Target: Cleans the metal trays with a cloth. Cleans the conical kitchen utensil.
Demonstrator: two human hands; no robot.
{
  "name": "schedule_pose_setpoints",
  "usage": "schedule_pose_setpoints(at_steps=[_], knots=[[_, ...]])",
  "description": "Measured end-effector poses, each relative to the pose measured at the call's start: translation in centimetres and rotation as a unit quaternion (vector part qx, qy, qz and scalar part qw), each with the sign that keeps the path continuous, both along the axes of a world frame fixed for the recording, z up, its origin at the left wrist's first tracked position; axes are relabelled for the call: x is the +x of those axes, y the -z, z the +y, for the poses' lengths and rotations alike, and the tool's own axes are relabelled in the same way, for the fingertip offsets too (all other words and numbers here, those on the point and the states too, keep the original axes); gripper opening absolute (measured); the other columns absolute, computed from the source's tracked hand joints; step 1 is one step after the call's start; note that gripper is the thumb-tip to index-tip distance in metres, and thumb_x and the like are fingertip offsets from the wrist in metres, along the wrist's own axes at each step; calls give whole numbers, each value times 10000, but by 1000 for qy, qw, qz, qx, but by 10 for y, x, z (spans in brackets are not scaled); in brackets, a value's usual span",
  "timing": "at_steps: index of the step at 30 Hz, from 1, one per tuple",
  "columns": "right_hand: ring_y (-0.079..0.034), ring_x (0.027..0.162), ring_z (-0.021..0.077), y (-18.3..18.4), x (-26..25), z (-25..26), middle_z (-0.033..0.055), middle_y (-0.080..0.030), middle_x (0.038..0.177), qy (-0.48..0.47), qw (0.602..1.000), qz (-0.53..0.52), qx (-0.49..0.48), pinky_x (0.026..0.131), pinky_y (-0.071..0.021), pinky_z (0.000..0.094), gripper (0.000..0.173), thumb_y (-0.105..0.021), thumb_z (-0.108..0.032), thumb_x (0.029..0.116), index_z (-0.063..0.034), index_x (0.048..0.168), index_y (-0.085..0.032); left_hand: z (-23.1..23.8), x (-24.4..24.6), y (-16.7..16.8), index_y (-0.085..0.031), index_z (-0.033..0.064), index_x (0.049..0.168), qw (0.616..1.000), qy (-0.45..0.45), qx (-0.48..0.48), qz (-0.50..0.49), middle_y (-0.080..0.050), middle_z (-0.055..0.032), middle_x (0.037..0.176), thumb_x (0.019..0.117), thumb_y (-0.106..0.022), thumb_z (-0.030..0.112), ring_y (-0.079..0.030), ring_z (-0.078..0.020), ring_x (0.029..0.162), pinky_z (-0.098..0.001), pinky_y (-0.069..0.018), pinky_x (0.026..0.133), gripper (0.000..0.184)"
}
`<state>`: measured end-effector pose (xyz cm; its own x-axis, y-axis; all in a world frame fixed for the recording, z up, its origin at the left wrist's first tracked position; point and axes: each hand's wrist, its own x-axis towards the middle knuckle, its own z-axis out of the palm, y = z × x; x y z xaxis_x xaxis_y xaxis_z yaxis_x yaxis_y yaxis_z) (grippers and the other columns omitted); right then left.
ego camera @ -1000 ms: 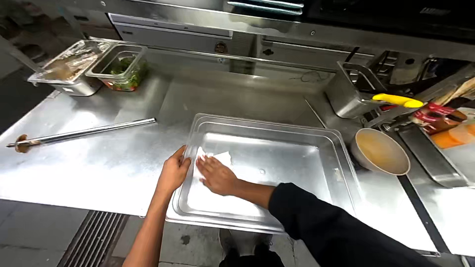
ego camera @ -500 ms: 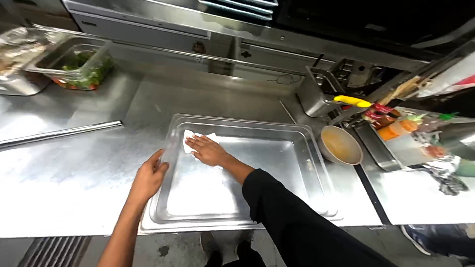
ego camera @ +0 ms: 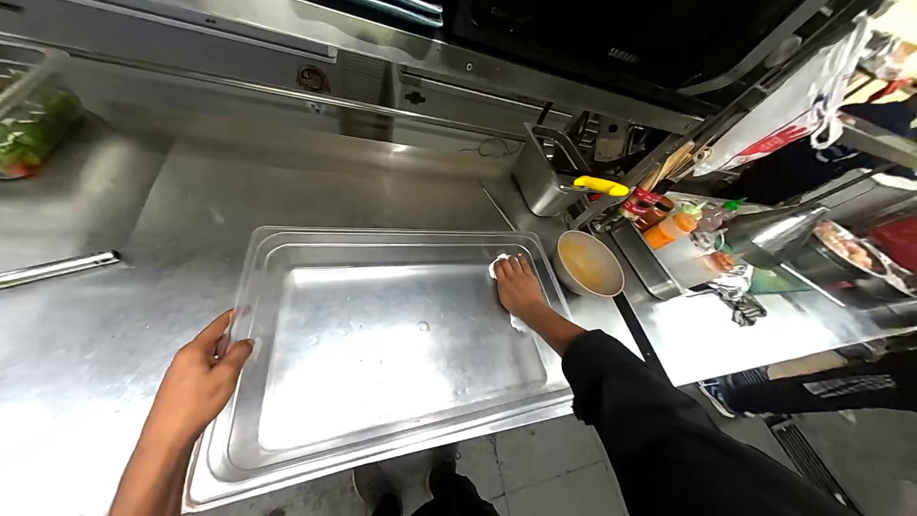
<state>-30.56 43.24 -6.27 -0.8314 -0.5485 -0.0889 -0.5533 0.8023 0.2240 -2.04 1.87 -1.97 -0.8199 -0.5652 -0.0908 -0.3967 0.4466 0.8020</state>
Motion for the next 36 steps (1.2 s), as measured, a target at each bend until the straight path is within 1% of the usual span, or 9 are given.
schedule_pose_setpoints(at_steps=[2, 6, 11, 15, 22, 28, 32, 34, 36], knots=[[-381, 1481, 391, -7, -1, -10, 239, -489, 1518, 34, 998, -8, 50, 1257, -134, 576, 435, -413, 12, 1022, 62, 1449, -486, 2, 2, 1, -576, 87, 1425, 1000, -9, -1, 7, -503, -106, 725, 1006, -544, 1, -405, -199, 558, -423, -359, 534, 429], [-477, 1365, 399, -18, 5, -34, 272, -527, 1426, 93, 982, -32, 163, 1125, -352, 516, 373, -413, 41, 1018, 124, 1367, -517, 7, 4, 1, -566, 88, 1437, 999, -44, 23, 13, -560, -134, 791, 1014, -549, 14, -421, -193, 584, -421, -366, 552, 429], [-471, 1313, 487, -30, 68, -22, 351, -473, 1401, 162, 959, -125, 196, 1054, -384, 586, 414, -542, 38, 963, 165, 1354, -491, 7, 3, 1, -543, 82, 1468, 998, -61, 25, 15, -567, -141, 820, 1016, -561, 22, -436, -194, 612, -419, -377, 566, 456], [-578, 1226, 478, -68, 139, -17, 307, -602, 1301, 255, 875, -331, 243, 925, -472, 658, 401, -617, -245, 966, 101, 1166, -644, 9, 1, -2, -548, 91, 1470, 998, -62, 21, 16, -535, -114, 800, 1015, -581, 29, -427, -177, 615, -391, -376, 572, 461], [-622, 1112, 459, -84, 162, -74, 286, -656, 1144, 34, 845, -464, 264, 881, -460, 657, 355, -517, -246, 1047, 75, 1095, -660, 8, -1, -8, -516, 104, 1504, 997, -64, 46, -1, -540, -100, 777, 1009, -615, 42, -431, -155, 578, -342, -400, 546, 509], [-649, 927, 391, -83, 185, -171, 236, -671, 950, -190, 811, -546, 89, 792, -477, 597, 313, -505, -200, 1064, 50, 1014, -686, 12, 3, -9, -546, 90, 1482, 999, -44, 23, 2, -527, -84, 739, 1023, -590, 70, -398, -142, 547, -321, -363, 518, 462], [-646, 991, 86, -62, 139, -151, 76, -703, 1119, -195, 664, -676, -254, 918, -536, 308, 291, -444, -76, 1063, 3, 1207, -684, 4, -2, -4, -557, 99, 1477, 999, -41, 18, -10, -588, -109, 776, 1014, -611, 90, -486, -190, 632, -417, -452, 644, 466], [-663, 1074, 132, -45, 114, -125, 108, -699, 1212, -158, 705, -592, -357, 959, -542, 346, 280, -516, -96, 1049, 0, 1270, -657, 4, 1, -5, -556, 88, 1478, 1000, -20, 9, 19, -580, -98, 765, 1018, -611, 94, -484, -187, 634, -413, -449, 650, 463], [-586, 1290, 192, -29, 102, -104, 126, -605, 1422, -157, 762, -457, -431, 1087, -483, 407, 392, -527, -183, 1045, -17, 1394, -594, 23, 8, -20, -579, -114, 1364, 989, 10, -86, 122, -569, -179, 728, 1014, -580, 42, -473, -215, 594, -363, -426, 587, 383]])
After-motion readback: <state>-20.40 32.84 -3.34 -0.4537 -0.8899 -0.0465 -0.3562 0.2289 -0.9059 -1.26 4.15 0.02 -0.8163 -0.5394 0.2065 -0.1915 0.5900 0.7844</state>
